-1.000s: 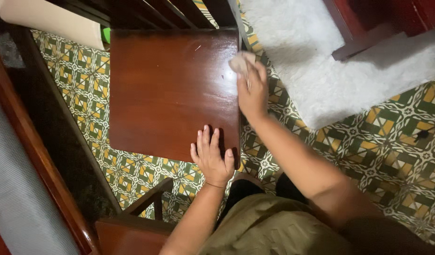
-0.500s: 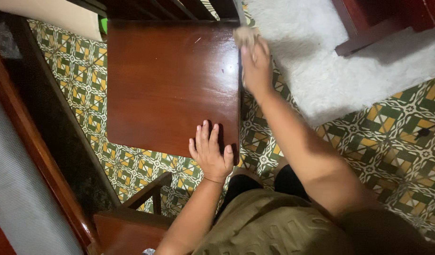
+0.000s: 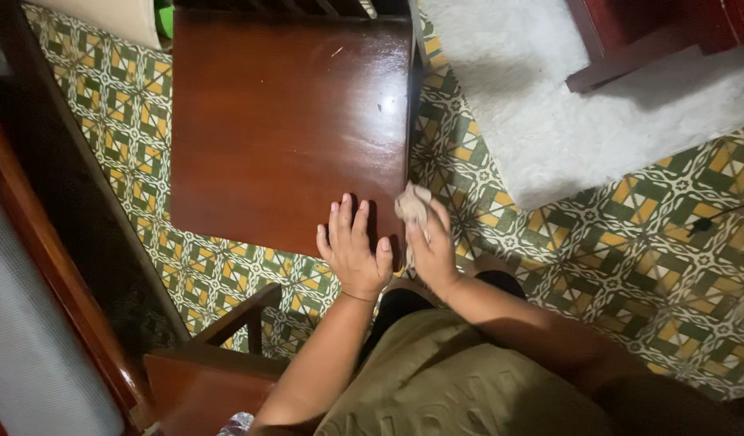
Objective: The person wipes the seat and backrest of a wooden chair using a cloth. They move between two chairs, cleaning the surfaces thoroughly.
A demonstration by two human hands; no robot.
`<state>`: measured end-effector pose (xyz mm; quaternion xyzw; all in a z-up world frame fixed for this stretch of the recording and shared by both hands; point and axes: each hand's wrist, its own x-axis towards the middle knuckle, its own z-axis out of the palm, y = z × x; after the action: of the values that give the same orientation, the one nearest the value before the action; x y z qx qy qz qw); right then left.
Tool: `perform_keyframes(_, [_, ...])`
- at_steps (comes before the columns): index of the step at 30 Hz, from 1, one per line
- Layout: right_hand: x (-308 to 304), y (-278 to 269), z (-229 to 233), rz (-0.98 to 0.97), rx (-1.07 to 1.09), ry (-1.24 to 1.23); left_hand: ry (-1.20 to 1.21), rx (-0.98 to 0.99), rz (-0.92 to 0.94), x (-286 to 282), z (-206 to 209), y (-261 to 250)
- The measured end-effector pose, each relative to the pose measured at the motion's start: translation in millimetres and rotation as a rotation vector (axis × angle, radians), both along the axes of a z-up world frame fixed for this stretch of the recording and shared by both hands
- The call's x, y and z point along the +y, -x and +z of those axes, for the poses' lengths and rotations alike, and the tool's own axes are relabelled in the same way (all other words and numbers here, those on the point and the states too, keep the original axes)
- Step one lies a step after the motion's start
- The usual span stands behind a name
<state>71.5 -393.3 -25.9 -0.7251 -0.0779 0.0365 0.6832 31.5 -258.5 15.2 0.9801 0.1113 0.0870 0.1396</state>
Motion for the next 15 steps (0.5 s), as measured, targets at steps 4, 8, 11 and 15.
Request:
perform_keyframes(4, [-10.0,24.9,-1.6,0.053,0.012,0.052,0.004,-0.021,-0.002,0.7,0.1,1.1])
perform_keyframes(8, [-14.8,20.4,-6.5,0.085,-0.045,0.05,0.01,-0.028,0.006,0.1,1.9,0.3])
perform_keyframes(11, [-3.6,3.6,-16.4,0.038,-0.034,0.02,0.003,-0.041,0.019,-0.9,2.2,0.6])
perform_keyframes(15, [9.5,-38.4,-32.2,-0.045,-0.027,0.091,0.016,-0.061,0.037,-2.4,0.6,0.1])
